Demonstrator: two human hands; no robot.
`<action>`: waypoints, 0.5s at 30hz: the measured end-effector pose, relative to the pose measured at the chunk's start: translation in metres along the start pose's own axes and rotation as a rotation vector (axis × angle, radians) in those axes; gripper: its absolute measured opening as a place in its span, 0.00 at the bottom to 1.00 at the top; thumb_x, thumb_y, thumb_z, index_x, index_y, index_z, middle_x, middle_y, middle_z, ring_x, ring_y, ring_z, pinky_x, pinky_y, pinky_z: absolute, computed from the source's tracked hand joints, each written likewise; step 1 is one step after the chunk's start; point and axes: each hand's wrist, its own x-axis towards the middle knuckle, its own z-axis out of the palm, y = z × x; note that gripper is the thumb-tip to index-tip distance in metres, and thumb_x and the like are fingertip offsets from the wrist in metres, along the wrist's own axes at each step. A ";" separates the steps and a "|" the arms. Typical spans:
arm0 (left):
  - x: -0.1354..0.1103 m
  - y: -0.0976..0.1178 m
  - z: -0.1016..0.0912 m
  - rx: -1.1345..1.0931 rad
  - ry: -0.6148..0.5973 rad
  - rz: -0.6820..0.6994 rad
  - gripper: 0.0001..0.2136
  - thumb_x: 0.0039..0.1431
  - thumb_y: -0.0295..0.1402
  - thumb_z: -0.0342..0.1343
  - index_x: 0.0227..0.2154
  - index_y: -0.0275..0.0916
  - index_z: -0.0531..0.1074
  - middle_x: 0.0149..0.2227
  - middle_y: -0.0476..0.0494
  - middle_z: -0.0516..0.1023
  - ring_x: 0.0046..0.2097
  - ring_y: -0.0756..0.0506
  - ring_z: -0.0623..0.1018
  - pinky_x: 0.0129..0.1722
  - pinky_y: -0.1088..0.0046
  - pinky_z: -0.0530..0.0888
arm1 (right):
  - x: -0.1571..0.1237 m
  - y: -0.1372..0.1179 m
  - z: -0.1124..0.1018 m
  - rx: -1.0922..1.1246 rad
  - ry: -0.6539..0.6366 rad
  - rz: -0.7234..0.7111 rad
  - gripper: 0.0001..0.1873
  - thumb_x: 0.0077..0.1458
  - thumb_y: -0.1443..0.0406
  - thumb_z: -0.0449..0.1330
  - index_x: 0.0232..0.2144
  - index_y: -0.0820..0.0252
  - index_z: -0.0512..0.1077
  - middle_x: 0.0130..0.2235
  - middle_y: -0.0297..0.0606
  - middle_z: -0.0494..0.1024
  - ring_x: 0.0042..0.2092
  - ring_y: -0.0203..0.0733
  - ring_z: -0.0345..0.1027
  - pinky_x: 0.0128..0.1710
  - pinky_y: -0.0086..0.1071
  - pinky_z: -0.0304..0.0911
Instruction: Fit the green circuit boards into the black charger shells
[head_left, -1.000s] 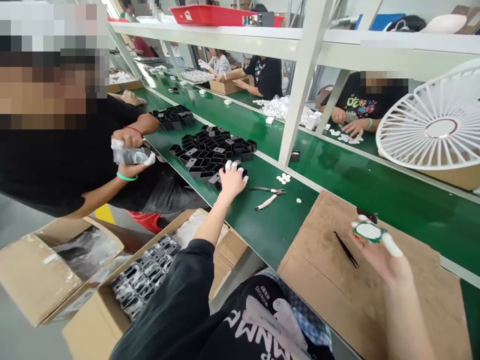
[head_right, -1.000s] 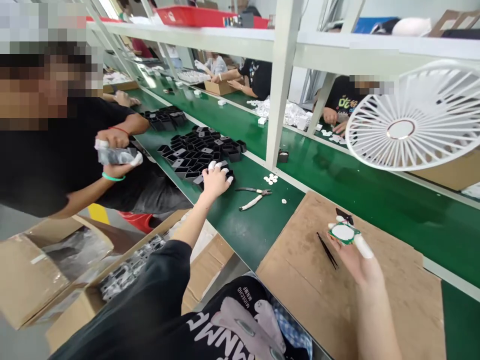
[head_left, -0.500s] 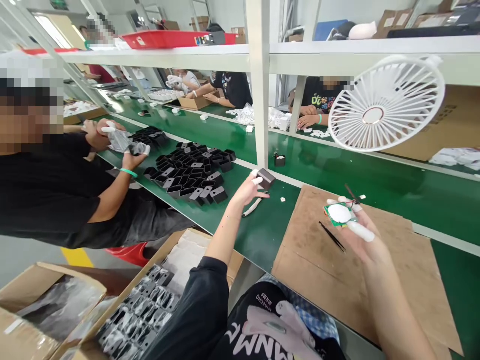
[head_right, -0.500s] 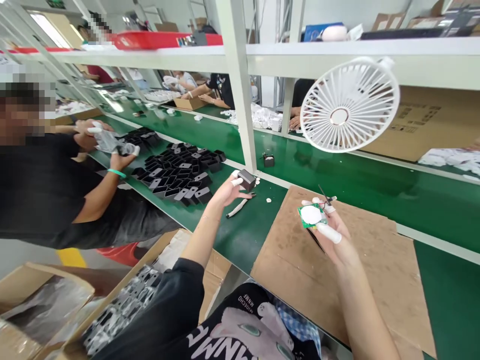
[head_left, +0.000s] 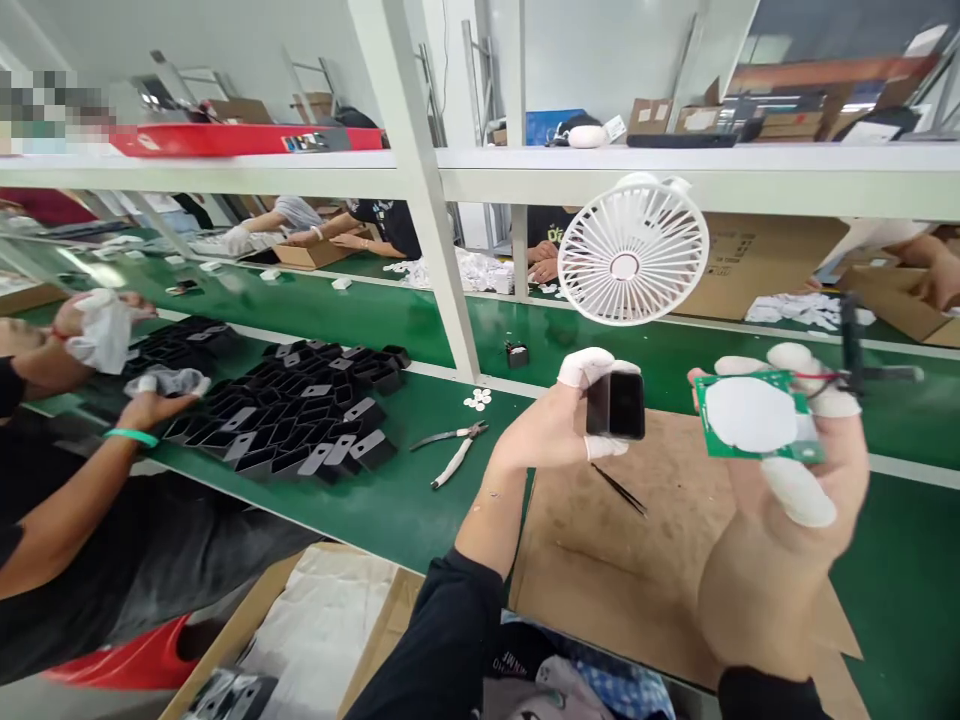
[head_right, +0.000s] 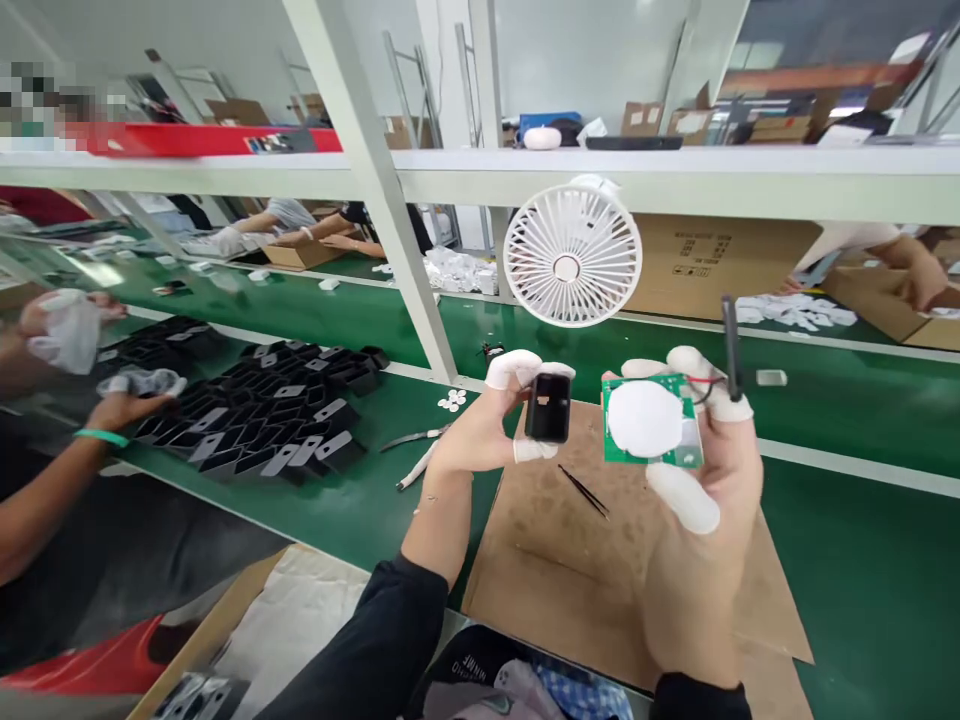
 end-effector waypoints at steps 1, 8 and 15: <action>-0.001 0.002 0.000 -0.002 0.004 0.020 0.32 0.53 0.32 0.64 0.57 0.48 0.54 0.61 0.40 0.66 0.63 0.40 0.69 0.63 0.60 0.68 | -0.002 -0.001 -0.001 -0.006 0.009 -0.047 0.26 0.46 0.58 0.67 0.49 0.37 0.74 0.60 0.27 0.68 0.59 0.56 0.65 0.58 0.58 0.66; -0.012 -0.007 -0.002 0.032 -0.025 -0.089 0.31 0.48 0.37 0.68 0.54 0.45 0.60 0.56 0.39 0.71 0.59 0.38 0.73 0.59 0.59 0.73 | -0.019 0.014 -0.004 -0.014 -0.150 -0.021 0.33 0.44 0.68 0.67 0.53 0.40 0.71 0.57 0.25 0.70 0.56 0.48 0.67 0.59 0.48 0.69; -0.008 -0.017 -0.003 -0.047 -0.073 0.016 0.31 0.49 0.45 0.66 0.55 0.45 0.63 0.55 0.39 0.73 0.57 0.37 0.74 0.58 0.56 0.72 | -0.023 0.024 0.001 0.029 -0.176 0.126 0.36 0.42 0.70 0.67 0.54 0.38 0.68 0.54 0.25 0.73 0.59 0.49 0.66 0.63 0.47 0.63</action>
